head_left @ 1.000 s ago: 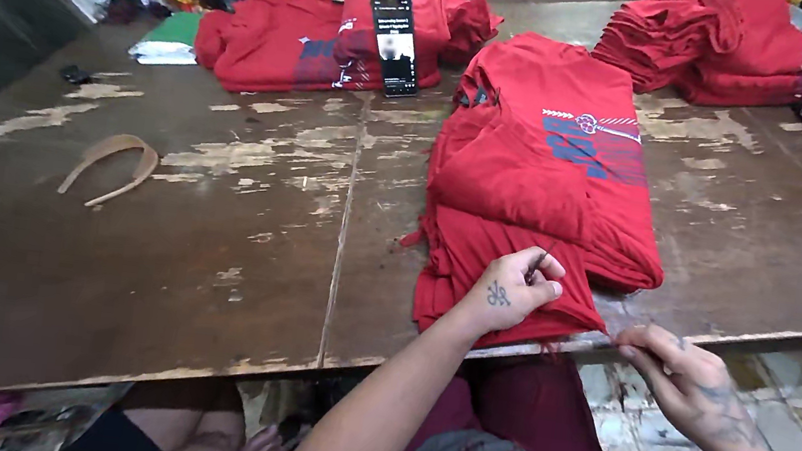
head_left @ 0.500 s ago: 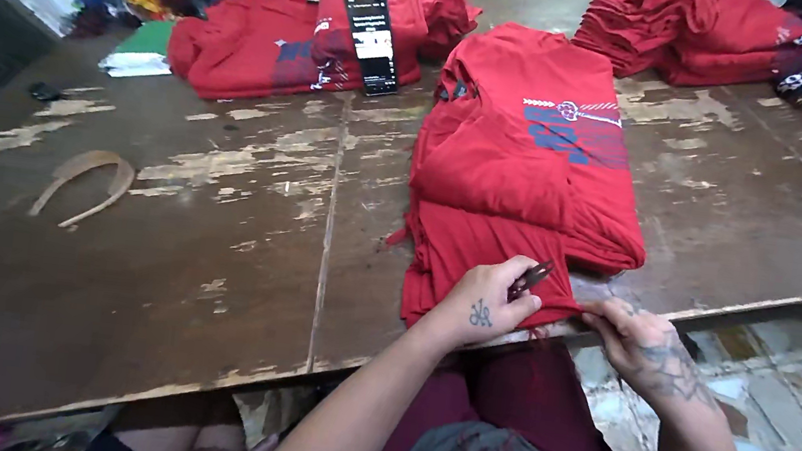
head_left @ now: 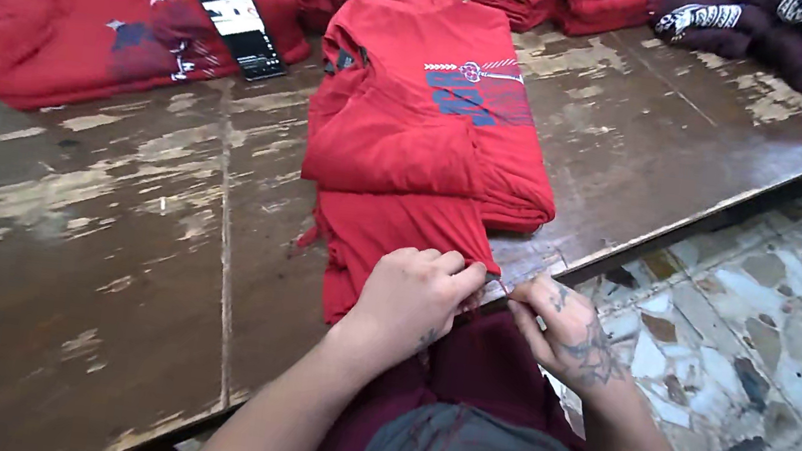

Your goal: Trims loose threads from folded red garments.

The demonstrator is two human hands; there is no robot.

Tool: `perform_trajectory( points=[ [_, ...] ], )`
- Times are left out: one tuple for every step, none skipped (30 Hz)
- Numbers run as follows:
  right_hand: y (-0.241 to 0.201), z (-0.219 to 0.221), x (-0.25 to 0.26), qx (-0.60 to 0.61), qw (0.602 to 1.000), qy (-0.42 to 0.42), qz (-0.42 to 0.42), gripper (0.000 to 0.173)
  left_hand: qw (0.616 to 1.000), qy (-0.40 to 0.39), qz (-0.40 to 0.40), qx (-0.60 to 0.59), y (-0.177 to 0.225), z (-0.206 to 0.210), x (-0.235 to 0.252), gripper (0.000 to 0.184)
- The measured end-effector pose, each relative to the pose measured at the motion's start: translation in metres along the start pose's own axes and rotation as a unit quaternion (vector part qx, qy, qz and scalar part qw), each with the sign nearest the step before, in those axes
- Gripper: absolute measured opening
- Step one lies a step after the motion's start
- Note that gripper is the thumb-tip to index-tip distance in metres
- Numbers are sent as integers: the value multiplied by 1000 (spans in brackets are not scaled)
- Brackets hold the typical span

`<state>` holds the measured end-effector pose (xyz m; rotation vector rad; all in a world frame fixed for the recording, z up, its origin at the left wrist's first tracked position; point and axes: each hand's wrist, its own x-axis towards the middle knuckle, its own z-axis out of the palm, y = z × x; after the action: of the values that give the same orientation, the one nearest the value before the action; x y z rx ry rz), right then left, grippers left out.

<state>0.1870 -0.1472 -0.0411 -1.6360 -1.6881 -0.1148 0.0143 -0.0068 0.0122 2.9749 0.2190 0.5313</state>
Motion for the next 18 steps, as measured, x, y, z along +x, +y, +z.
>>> perform_trajectory(
  points=[
    [-1,0,1,-3,1000,4,0,24,1000,2,-1,8,0,-2,-1,22],
    [-1,0,2,-3,1000,7,1,24,1000,6,-2,12,-1,-5,-2,23],
    [-2,0,3,2,1000,10,3,24,1000,5,-4,14,0,-7,-2,24],
    [-4,0,4,14,1000,11,4,24,1000,2,-6,13,0,-8,-3,24],
    [-6,1,4,30,999,13,3,25,1000,0,-7,12,1,-7,-2,24],
    [-8,4,5,44,999,16,-2,25,1000,1,-9,11,1,-5,-2,24],
    [-9,6,6,55,998,15,-9,25,1000,3,-13,8,1,-3,-3,25],
    [-10,9,6,62,998,12,-16,25,1000,1,-18,6,0,-2,-4,25],
    [-9,12,6,68,997,11,-22,25,1000,1,-24,5,-2,-3,-5,25],
    [-8,13,5,74,997,13,-26,25,1000,3,-29,2,-3,-3,-6,25],
    [-7,13,4,81,996,13,-29,24,999,7,-34,-2,-4,-2,-8,26],
    [-7,12,3,88,996,15,-31,24,999,12,-34,-5,-5,-2,-9,27],
    [-6,12,2,93,995,17,-33,24,999,21,-29,-6,-5,0,-10,27],
    [-6,12,2,97,995,17,-35,24,999,29,-23,-5,-5,2,-11,27],
    [-6,12,2,100,994,14,-38,24,999,33,-21,-5,-6,3,-12,27],
    [-6,12,2,106,993,9,-41,24,999,35,-21,-7,-8,4,-13,27],
    [-6,12,1,116,992,3,-45,24,999,40,-27,-12,-10,4,-15,27],
    [-7,10,1,130,990,-7,-50,25,998,48,-39,-23,-12,5,-17,27]
  ],
)
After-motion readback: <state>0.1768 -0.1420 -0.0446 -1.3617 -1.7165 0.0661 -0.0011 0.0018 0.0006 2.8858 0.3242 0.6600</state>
